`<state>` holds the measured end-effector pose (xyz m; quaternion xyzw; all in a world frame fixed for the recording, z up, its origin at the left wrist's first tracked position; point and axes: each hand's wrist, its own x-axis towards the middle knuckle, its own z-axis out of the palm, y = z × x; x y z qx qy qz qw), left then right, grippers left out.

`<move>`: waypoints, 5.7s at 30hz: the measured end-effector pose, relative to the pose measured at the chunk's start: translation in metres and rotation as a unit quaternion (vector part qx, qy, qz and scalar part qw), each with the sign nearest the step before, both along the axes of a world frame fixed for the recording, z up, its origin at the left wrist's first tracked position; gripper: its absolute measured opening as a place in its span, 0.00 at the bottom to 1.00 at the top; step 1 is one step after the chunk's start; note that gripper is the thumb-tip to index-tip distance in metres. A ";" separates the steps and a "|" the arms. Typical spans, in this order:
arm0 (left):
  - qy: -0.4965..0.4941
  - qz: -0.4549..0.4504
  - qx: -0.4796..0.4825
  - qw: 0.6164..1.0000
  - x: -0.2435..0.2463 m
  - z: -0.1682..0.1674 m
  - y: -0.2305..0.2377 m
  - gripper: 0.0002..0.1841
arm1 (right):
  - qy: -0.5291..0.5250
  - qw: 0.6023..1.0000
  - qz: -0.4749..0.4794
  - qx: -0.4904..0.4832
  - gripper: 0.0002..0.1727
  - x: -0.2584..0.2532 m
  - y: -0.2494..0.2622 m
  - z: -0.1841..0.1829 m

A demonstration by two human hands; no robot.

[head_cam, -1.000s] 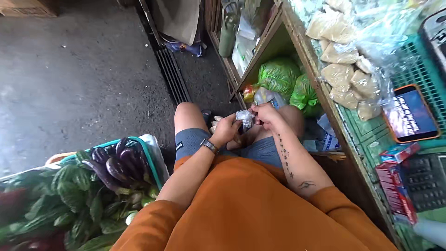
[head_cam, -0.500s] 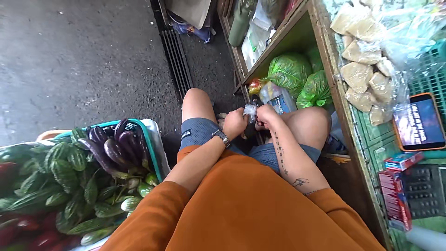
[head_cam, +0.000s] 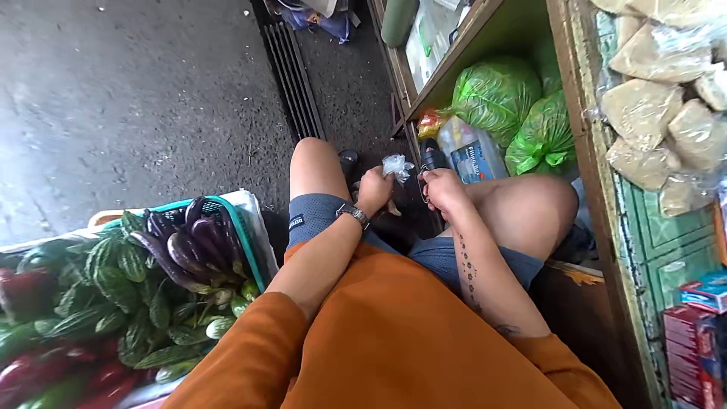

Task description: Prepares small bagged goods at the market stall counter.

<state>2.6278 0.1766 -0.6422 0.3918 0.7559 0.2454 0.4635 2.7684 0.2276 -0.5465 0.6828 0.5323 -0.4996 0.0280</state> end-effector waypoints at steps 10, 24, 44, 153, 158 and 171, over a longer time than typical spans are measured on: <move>-0.153 0.122 -0.008 0.981 0.010 -0.015 0.014 0.21 | 0.062 0.976 0.114 0.177 0.21 0.048 0.052 0.073; 0.060 0.133 -0.243 0.959 -0.017 -0.141 0.145 0.23 | -0.061 0.968 0.225 0.091 0.20 0.040 0.063 0.028; -0.140 0.205 -0.292 0.924 -0.035 -0.231 0.149 0.44 | -0.008 0.987 0.161 0.010 0.17 0.014 0.081 0.027; -0.143 0.024 0.392 0.909 0.039 0.190 0.026 0.16 | 0.426 0.836 0.056 0.341 0.10 0.067 0.031 0.112; -0.256 0.094 0.439 0.856 0.035 0.214 0.005 0.14 | 0.262 0.820 0.041 0.507 0.09 0.084 0.021 0.150; -0.023 -0.161 0.424 0.891 0.015 0.193 -0.076 0.06 | 0.031 0.843 0.124 0.523 0.13 0.134 0.176 0.239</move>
